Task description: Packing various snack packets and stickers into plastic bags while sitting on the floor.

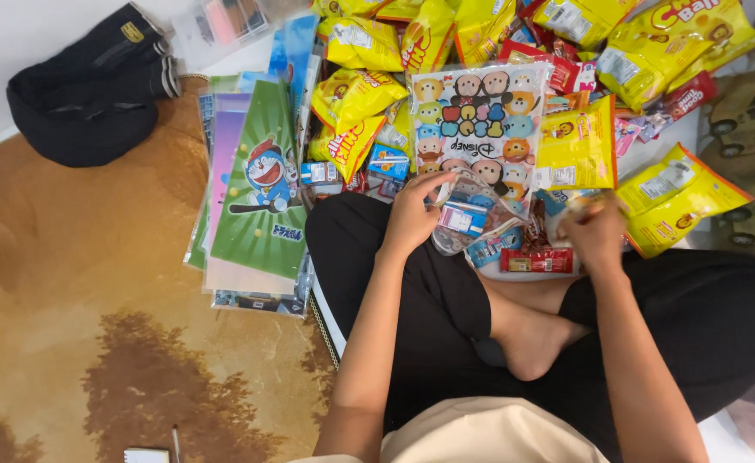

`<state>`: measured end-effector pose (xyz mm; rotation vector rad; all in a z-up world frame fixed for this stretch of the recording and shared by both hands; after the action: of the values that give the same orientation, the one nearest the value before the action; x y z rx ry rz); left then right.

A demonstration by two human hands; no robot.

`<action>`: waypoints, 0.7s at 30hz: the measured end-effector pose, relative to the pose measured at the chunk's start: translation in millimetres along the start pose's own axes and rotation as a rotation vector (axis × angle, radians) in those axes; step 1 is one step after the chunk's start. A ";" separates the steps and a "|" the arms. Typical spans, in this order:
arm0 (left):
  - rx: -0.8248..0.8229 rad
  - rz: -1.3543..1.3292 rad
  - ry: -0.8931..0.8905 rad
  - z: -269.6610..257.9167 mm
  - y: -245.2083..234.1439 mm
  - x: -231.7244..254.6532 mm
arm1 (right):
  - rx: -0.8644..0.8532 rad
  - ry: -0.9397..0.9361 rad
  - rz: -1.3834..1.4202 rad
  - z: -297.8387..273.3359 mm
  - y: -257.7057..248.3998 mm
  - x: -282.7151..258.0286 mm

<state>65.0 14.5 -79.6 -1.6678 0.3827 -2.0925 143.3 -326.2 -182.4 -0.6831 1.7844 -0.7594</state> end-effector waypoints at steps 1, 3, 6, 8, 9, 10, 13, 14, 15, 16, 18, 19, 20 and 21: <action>0.001 0.002 0.001 0.5 -0.5 1.0 | 0.000 -0.002 0.002 -12.0 -18.4 -17.2; -0.005 -0.013 -0.002 0.9 -0.1 2.8 | -0.049 -0.109 0.529 -38.0 -59.2 -52.2; -0.011 0.020 0.006 4.3 -0.3 3.5 | -0.085 -0.267 0.707 -63.2 -76.4 -91.3; 0.003 -0.002 0.006 3.5 1.2 -2.2 | -0.097 -0.371 0.618 -92.3 -84.8 -149.5; 0.008 -0.035 0.000 1.9 4.3 -4.9 | -0.105 -0.461 0.518 -109.8 -89.8 -177.3; 0.007 -0.035 0.005 1.9 3.3 -2.0 | -0.100 -0.462 0.520 -112.6 -77.4 -185.6; 0.024 -0.101 0.005 3.2 -2.8 6.5 | -0.053 -0.587 0.111 -110.2 -28.9 -199.9; 0.019 -0.092 0.004 5.4 -4.8 8.6 | 0.141 -0.772 -0.105 -102.8 -10.8 -195.8; 0.008 -0.086 0.001 5.4 -5.2 11.4 | 0.337 -0.939 -0.330 -98.0 8.3 -188.2; -0.001 -0.090 0.002 3.1 -3.8 9.7 | 0.339 -0.929 -0.334 -93.3 18.5 -177.4; 0.004 -0.065 0.013 2.0 -0.5 5.9 | 0.311 -0.868 -0.411 -80.0 39.0 -155.1; -0.001 -0.067 0.021 2.9 -0.8 6.6 | 0.320 -0.862 -0.413 -88.3 20.9 -165.6; 0.005 -0.070 0.031 4.0 -1.5 7.3 | 0.212 -0.810 -0.304 -95.2 3.0 -175.6; 0.009 -0.074 0.034 2.6 -1.5 8.6 | 0.100 -0.754 -0.198 -103.9 -14.8 -184.0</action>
<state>65.7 11.7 -71.0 -1.6666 0.3262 -2.1756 102.3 -179.3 -35.3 -0.9354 0.9981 -0.6017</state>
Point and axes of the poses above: each hand's wrist, its own z-axis towards the middle knuckle, its own y-axis out of the palm, x = y × z, the point moved 3 cm from there along z, towards the middle knuckle, and after that the axes turned 15 degrees about y, right-handed, at the moved point
